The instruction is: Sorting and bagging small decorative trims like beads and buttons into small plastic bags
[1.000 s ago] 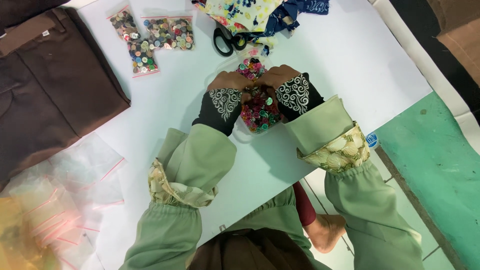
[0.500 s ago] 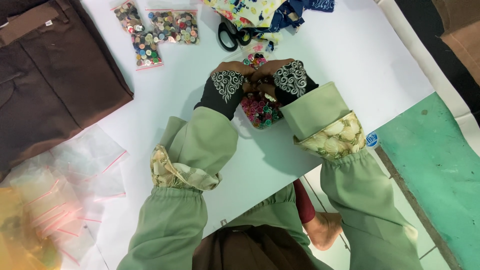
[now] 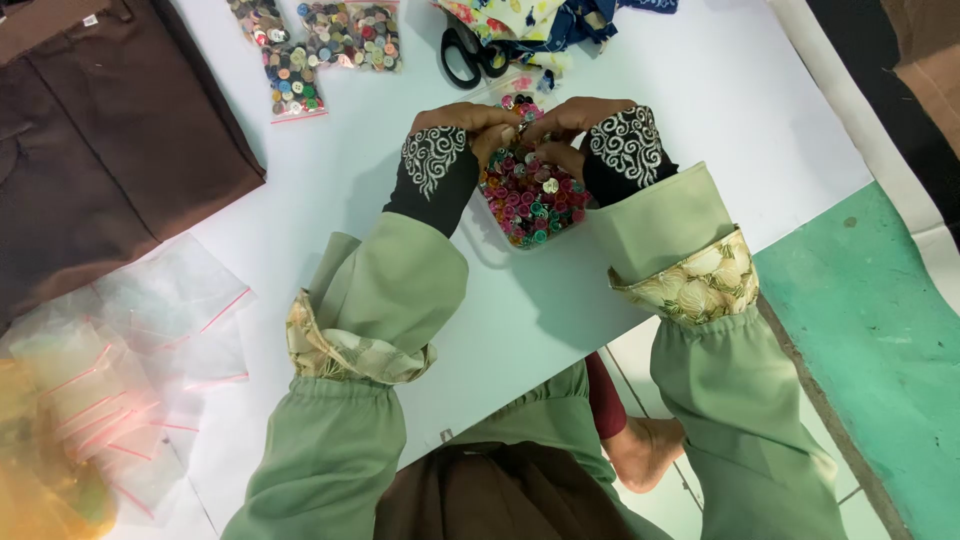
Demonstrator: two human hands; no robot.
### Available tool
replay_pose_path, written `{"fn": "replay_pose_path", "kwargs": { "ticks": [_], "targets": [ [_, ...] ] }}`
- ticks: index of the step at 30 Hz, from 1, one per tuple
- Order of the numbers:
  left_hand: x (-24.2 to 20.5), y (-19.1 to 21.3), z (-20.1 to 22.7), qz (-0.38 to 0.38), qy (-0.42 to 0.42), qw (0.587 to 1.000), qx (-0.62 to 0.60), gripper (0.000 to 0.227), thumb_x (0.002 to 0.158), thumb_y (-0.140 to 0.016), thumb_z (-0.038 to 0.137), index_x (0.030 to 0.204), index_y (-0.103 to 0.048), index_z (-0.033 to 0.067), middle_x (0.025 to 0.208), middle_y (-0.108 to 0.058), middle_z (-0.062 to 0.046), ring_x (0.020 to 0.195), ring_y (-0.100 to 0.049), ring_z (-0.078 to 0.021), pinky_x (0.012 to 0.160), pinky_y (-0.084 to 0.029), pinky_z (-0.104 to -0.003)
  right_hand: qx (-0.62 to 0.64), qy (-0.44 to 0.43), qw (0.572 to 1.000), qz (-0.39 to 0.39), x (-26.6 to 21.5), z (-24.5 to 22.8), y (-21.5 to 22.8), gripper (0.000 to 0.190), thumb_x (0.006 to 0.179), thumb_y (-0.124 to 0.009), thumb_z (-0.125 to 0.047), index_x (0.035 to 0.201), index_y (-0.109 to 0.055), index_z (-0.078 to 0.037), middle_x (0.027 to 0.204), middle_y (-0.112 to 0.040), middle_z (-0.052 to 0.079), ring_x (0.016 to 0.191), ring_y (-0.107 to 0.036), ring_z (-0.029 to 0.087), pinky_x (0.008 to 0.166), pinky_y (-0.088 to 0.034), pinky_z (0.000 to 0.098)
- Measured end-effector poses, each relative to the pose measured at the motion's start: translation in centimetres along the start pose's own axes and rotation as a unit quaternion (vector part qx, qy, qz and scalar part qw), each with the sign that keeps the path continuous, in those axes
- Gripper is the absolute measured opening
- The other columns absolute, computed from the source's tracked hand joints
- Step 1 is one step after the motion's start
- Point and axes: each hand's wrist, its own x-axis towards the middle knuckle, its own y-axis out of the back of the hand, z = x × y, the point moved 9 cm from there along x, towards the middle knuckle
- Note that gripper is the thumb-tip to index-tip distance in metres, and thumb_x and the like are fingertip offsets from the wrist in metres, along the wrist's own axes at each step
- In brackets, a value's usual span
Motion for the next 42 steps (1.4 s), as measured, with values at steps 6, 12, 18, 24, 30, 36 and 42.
{"fn": "replay_pose_path", "kwargs": {
  "ticks": [6,12,18,24,30,36,42],
  "targets": [
    [-3.3,2.3,2.7,0.039,0.005,0.999,-0.01,0.018,0.092,-0.072,0.009,0.107,-0.079,0.0154,0.104,-0.08,-0.008,0.094,-0.076,-0.0176,0.082,-0.062,-0.027,-0.367,-0.227,0.85,-0.303,2.3,3.7,-4.0,0.053,0.103,-0.056,-0.045,0.154,-0.042,-0.052,0.154,-0.052,-0.012,0.13,-0.06,0.028,0.104,-0.051,0.0385],
    [-8.6,5.5,1.4,0.05,0.144,0.988,-0.029,0.019,0.094,-0.073,0.026,0.111,-0.079,0.0232,0.102,-0.08,0.0,0.088,-0.071,-0.0075,0.072,-0.054,-0.023,-0.396,-0.048,0.881,-0.253,5.8,9.5,-9.9,0.06,0.1,-0.06,-0.044,0.156,-0.045,-0.028,0.147,-0.059,0.007,0.136,-0.051,0.035,0.105,-0.047,0.0501],
    [-9.8,5.2,1.6,0.057,0.152,0.986,-0.044,0.019,0.093,-0.073,0.024,0.11,-0.079,0.0213,0.1,-0.081,0.001,0.085,-0.067,-0.0067,0.07,-0.054,-0.024,-0.136,0.057,0.988,0.047,0.7,-2.9,-1.5,0.022,0.098,-0.071,-0.024,0.119,-0.078,-0.022,0.107,-0.078,-0.003,0.099,-0.072,0.014,0.089,-0.051,0.029],
    [-11.9,5.3,0.3,0.058,0.215,0.974,-0.032,0.021,0.091,-0.074,0.031,0.11,-0.079,0.0258,0.098,-0.08,0.006,0.087,-0.069,-0.0032,0.085,-0.056,-0.021,0.117,-0.095,0.982,0.113,-3.3,-8.9,2.8,0.022,0.101,-0.073,-0.022,0.122,-0.074,-0.016,0.093,-0.075,0.001,0.076,-0.069,0.008,0.068,-0.056,0.0213],
    [-15.6,6.9,-3.5,0.094,0.283,0.943,-0.147,0.022,0.095,-0.064,0.026,0.109,-0.077,0.0155,0.097,-0.079,-0.007,0.08,-0.072,-0.0112,0.078,-0.06,-0.023,0.085,-0.13,0.982,0.109,-3.5,-8.6,3.1,0.026,0.1,-0.073,-0.024,0.125,-0.075,-0.019,0.095,-0.073,-0.001,0.08,-0.066,0.007,0.071,-0.051,0.0214],
    [-16.8,8.9,-4.6,0.1,0.211,0.935,-0.266,0.02,0.104,-0.066,0.022,0.119,-0.066,0.0081,0.109,-0.074,-0.012,0.094,-0.073,-0.0155,0.085,-0.062,-0.024,0.171,-0.129,0.969,0.121,-3.3,-7.8,1.6,0.026,0.096,-0.078,-0.008,0.122,-0.072,-0.003,0.103,-0.073,0.02,0.081,-0.071,0.024,0.069,-0.058,0.0366],
    [-16.6,10.4,-3.9,0.09,0.215,0.962,-0.146,0.019,0.106,-0.064,0.023,0.12,-0.07,0.0112,0.105,-0.073,-0.009,0.091,-0.067,-0.0129,0.086,-0.058,-0.027,0.067,-0.103,0.984,0.126,-1.6,-10.6,2.8,0.016,0.102,-0.069,0.003,0.118,-0.072,0.005,0.102,-0.071,0.03,0.088,-0.071,0.037,0.073,-0.056,0.0451]
  ]
}}
